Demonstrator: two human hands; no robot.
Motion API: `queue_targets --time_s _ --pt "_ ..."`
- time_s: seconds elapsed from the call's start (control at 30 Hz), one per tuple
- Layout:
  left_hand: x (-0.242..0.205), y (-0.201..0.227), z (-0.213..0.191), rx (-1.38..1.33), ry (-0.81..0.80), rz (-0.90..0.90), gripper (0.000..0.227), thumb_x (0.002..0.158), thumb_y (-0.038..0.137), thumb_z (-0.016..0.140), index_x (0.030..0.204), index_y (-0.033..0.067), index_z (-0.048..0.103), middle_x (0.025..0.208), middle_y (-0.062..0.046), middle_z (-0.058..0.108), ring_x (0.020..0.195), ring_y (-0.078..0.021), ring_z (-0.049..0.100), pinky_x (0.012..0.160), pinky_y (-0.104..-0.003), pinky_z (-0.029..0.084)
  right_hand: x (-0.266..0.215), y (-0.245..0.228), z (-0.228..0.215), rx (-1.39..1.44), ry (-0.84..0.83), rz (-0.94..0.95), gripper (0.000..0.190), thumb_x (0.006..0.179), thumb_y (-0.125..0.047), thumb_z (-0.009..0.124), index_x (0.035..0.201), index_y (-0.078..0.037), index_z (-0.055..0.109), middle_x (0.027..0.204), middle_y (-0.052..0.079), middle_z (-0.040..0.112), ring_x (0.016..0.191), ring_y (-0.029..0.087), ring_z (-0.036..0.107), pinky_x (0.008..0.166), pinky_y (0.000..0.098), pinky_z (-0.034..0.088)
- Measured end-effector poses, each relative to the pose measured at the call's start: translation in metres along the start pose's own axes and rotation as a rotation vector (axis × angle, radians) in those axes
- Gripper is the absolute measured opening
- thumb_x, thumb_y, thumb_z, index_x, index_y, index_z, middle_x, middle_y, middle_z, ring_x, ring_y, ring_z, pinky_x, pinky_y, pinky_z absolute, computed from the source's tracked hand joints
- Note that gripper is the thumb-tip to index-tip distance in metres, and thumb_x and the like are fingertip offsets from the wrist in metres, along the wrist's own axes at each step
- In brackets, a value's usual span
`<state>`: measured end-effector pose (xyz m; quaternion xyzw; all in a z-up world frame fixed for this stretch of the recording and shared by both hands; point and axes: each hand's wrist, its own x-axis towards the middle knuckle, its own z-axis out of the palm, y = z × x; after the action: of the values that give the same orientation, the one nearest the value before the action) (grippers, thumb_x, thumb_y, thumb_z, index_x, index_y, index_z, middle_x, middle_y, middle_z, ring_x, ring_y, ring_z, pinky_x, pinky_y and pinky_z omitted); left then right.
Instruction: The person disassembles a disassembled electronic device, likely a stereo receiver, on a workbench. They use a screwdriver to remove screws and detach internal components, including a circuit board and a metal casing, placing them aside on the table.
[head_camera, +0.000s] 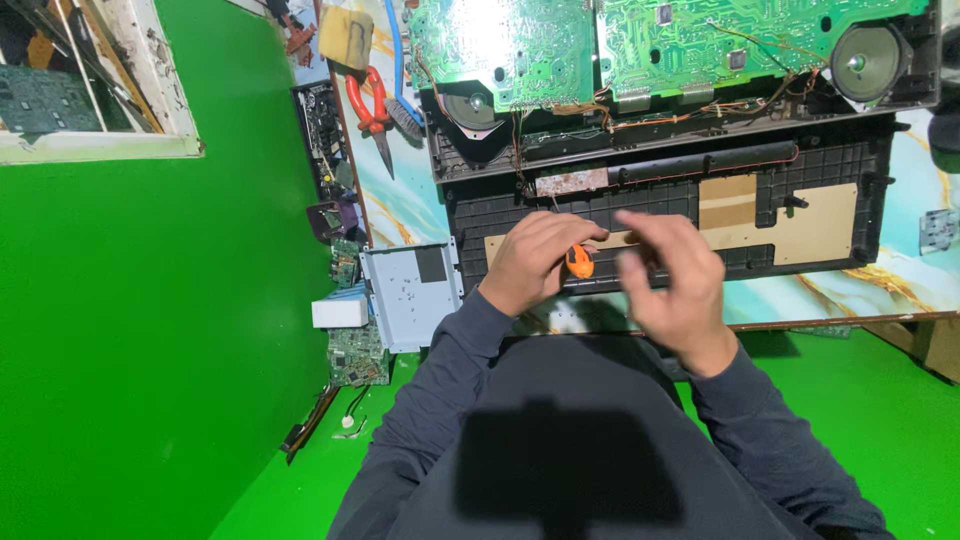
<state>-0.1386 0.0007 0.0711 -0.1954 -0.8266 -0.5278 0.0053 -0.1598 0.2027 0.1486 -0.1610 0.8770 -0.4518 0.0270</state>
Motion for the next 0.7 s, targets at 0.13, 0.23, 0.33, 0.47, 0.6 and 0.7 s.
queue_targets --time_s 0.13,0.23,0.33,0.47,0.6,0.7 --pt "-0.001 -0.006 0.009 -0.028 0.065 0.083 0.048 0.087 0.033 0.069 0.122 0.0006 0.062 0.116 -0.015 0.070 0.110 -0.0354 0.067 0.101 -0.044 0.051 0.009 -0.020 0.009 0.025 -0.065 -0.267 0.035 0.085 -0.008 0.078 0.117 0.000 0.068 0.108 0.018 0.070 0.095 0.033 0.071 0.084 0.0370 0.058" --pt "-0.001 -0.008 0.007 -0.051 0.084 0.058 0.047 0.094 0.042 0.064 0.121 0.0028 0.064 0.116 -0.013 0.071 0.111 -0.0336 0.068 0.103 -0.044 0.051 0.002 -0.023 0.023 0.111 -0.007 -0.169 0.040 0.086 -0.004 0.084 0.121 0.001 0.066 0.109 0.015 0.072 0.096 0.028 0.073 0.084 0.0349 0.058" --pt "-0.002 -0.004 0.005 -0.074 0.101 0.031 0.046 0.095 0.044 0.062 0.118 0.0049 0.066 0.115 -0.010 0.072 0.112 -0.0320 0.070 0.103 -0.044 0.052 -0.004 -0.015 0.032 0.189 0.067 -0.188 0.037 0.084 -0.001 0.087 0.115 -0.001 0.067 0.111 0.013 0.073 0.096 0.025 0.073 0.082 0.0344 0.057" --pt "0.002 -0.005 0.002 -0.041 0.126 0.016 0.041 0.093 0.041 0.067 0.114 0.0064 0.068 0.114 -0.009 0.073 0.111 -0.0315 0.071 0.100 -0.043 0.052 0.002 -0.001 0.034 0.187 0.087 -0.312 0.036 0.080 0.000 0.089 0.109 -0.004 0.070 0.107 0.011 0.072 0.096 0.026 0.069 0.082 0.0350 0.056" --pt "0.002 -0.002 -0.003 -0.086 0.116 -0.011 0.035 0.088 0.028 0.076 0.114 0.0062 0.068 0.114 -0.010 0.073 0.111 -0.0318 0.070 0.102 -0.043 0.052 0.010 0.004 0.031 0.128 0.070 -0.359 0.037 0.081 -0.001 0.087 0.114 -0.007 0.073 0.105 0.008 0.073 0.098 0.028 0.068 0.089 0.0368 0.055" --pt "0.001 -0.004 -0.015 -0.083 0.070 -0.012 0.038 0.086 0.005 0.065 0.124 0.0020 0.067 0.127 -0.014 0.070 0.123 -0.0352 0.066 0.109 -0.042 0.052 0.021 0.005 0.019 0.130 -0.034 -0.362 0.038 0.084 0.000 0.081 0.120 -0.006 0.073 0.111 0.009 0.075 0.104 0.030 0.068 0.096 0.0382 0.056"
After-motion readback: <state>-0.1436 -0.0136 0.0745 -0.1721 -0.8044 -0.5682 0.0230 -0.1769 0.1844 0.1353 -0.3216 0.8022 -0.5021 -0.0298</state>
